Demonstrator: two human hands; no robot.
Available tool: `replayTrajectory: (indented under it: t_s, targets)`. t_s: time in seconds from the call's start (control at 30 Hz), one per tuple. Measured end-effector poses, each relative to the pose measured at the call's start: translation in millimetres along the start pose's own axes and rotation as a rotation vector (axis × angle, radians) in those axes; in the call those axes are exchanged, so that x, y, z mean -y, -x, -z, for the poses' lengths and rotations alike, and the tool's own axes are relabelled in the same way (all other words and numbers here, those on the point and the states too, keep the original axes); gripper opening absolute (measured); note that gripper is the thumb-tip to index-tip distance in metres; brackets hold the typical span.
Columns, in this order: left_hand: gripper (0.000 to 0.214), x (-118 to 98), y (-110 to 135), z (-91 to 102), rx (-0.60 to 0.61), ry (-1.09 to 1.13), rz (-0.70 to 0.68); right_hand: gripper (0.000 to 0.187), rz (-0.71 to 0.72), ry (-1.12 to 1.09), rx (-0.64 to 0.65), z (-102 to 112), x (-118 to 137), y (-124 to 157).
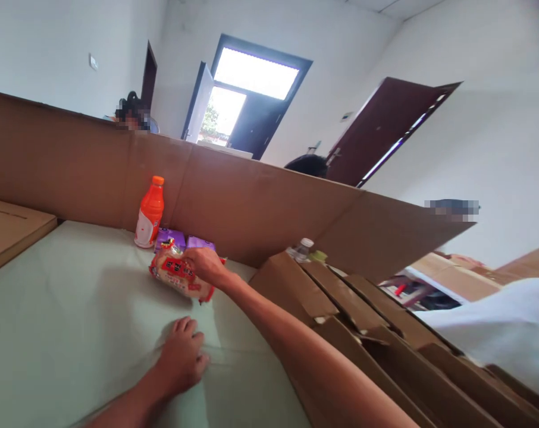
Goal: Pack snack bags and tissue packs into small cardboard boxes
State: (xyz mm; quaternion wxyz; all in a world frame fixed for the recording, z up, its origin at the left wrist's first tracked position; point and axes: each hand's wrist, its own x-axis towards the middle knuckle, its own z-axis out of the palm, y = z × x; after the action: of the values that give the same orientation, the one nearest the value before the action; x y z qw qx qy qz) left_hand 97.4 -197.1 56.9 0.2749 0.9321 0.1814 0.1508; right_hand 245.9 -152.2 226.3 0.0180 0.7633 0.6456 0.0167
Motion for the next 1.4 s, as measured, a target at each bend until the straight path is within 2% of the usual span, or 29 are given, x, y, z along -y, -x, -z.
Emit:
replayTrajectory:
  t_s: [0.07,0.13,0.23,0.3,0.37,0.47,0.6,0.7,0.77,0.87,1.0,1.13,1.4]
  targets:
    - [0.023,-2.3,-1.2,-2.9,0.000,-0.001,-0.003,0.032,0.039,-0.015,-0.037,-0.3,0.4,-38.1]
    - [0.024,-4.9,-3.9,-5.0,-0.002,-0.004,0.000,0.030,0.075,-0.039,-0.096,2.7,-0.9,-65.9]
    - [0.026,-4.4,-6.7,-5.1,-0.015,-0.014,0.005,0.029,0.081,-0.065,-0.205,10.1,-7.2,-76.7]
    - [0.028,-1.9,-6.9,-3.9,-0.025,-0.019,-0.003,0.035,0.039,-0.071,-0.269,16.9,-17.0,-61.0]
    - [0.029,0.8,-6.3,-2.5,-0.034,-0.028,-0.014,0.036,-0.019,-0.067,-0.307,26.9,-34.0,-30.0]
    - [0.029,4.6,-7.6,-1.0,-0.039,-0.056,-0.036,0.033,-0.138,-0.052,-0.338,49.1,-73.5,34.5]
    - [0.032,10.3,-17.3,-0.5,-0.044,-0.117,-0.085,0.039,-0.404,-0.037,-0.367,77.9,-138.1,130.1]
    - [0.037,13.5,-22.8,0.4,-0.045,-0.171,-0.111,0.033,-0.582,-0.056,-0.281,79.9,-176.3,187.9]
    - [0.038,14.4,-24.0,1.2,-0.048,-0.211,-0.111,0.023,-0.633,-0.088,-0.165,70.6,-192.1,210.7]
    - [0.040,14.9,-24.9,1.1,-0.053,-0.272,-0.103,0.024,-0.641,-0.124,0.014,52.8,-202.7,220.2]
    - [0.042,17.3,-27.2,-0.5,-0.058,-0.332,-0.110,0.028,-0.632,-0.095,0.172,40.8,-204.1,208.0]
    - [0.042,21.5,-28.9,-2.1,-0.051,-0.362,-0.129,0.032,-0.700,0.059,0.164,36.9,-204.1,198.9]
    - [0.040,25.7,-28.7,-8.1,-0.063,-0.353,-0.141,0.032,-0.788,0.362,0.130,28.7,-206.2,202.3]
